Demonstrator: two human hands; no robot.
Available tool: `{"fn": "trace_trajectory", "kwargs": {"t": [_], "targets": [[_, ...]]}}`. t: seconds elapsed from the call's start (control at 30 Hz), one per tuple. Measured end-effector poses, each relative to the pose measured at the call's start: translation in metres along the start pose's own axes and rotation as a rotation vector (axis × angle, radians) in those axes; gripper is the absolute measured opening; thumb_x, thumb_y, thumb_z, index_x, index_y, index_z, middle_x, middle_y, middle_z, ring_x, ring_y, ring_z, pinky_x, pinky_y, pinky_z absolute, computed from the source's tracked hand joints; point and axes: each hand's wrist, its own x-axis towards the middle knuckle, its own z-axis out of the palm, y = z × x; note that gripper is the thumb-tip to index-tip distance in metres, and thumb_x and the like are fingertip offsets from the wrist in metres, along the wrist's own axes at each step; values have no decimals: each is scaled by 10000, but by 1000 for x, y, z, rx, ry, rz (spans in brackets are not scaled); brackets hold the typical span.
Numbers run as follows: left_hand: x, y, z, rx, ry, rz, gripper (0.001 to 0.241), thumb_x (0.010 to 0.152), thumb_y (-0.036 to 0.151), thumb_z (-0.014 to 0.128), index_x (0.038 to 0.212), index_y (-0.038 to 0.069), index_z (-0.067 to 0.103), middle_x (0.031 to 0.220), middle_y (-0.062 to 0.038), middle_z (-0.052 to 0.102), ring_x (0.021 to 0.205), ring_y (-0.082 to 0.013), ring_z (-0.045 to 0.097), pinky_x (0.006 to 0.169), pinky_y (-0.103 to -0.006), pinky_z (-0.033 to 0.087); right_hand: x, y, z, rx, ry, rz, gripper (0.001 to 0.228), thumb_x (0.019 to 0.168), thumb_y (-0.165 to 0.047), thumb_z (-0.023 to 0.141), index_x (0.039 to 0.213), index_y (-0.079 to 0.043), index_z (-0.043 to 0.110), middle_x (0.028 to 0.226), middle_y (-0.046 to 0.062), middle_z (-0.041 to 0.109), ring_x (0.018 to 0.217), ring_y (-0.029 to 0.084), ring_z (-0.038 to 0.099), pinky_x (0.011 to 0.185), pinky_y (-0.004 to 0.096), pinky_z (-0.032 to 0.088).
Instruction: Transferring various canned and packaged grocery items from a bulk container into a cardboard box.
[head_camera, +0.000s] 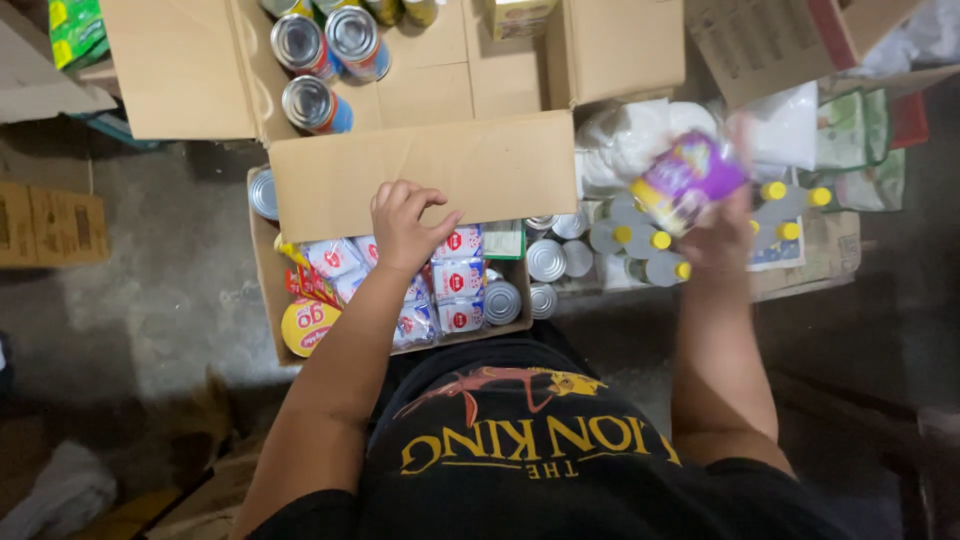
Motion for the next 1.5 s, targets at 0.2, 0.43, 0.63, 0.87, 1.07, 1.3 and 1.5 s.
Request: {"fn": "trace_trajectory", "kwargs": {"t": [0.2,0.43,0.63,0.87,1.07,1.3,1.5], "targets": [[3,1,0,-10,15,23,279,708,306,921,845,187,710,909,-21,611,962,-264,588,864,-441,457,34,25,91,947,-252,111,1073,822,-364,840,1678,-235,206,1340,246,592,1170,404,655,940,600,554],[15,0,-9,-39,-67,-33,242,677,260,886,836,174,726,859,-44,644,912,-299,614,827,-457,482,86,67,169,1372,-657,236,1167,717,-658,842,1620,-150,305,1264,247,615,981,338,656,864,476,569],[44,-26,-24,-150,-474,-19,244,666,291,862,812,144,733,823,-85,677,835,-310,657,758,-445,527,177,33,211,225,-482,11,1016,731,-480,926,1513,-36,454,1307,181,629,1165,301,635,1049,435,497],[47,-39,-8,-128,-364,17,352,753,440,857,648,148,691,725,-34,669,706,-273,670,631,-424,531,280,107,232,-1271,-531,-432,875,565,-218,916,1349,-29,579,1264,237,596,1200,454,569,1051,472,469],[47,-40,-20,-262,-351,-5,255,794,388,817,710,170,715,727,10,673,691,-219,674,617,-381,539,295,166,226,-1527,-299,-306,686,658,-199,915,1297,-229,666,1225,209,537,1182,436,547,907,501,494],[50,-34,-17,-228,-325,-80,278,868,397,788,726,173,706,734,11,671,677,-204,680,617,-374,541,289,185,222,-1283,-155,-166,787,572,-150,951,1297,-156,644,1254,204,538,1125,432,573,925,506,515],[45,-9,-15,74,-220,78,527,745,583,772,781,77,628,786,-115,634,720,-332,648,612,-443,534,181,75,149,-500,-69,-26,410,952,-49,811,1332,-73,661,1319,58,647,1202,164,684,996,324,608]]}}
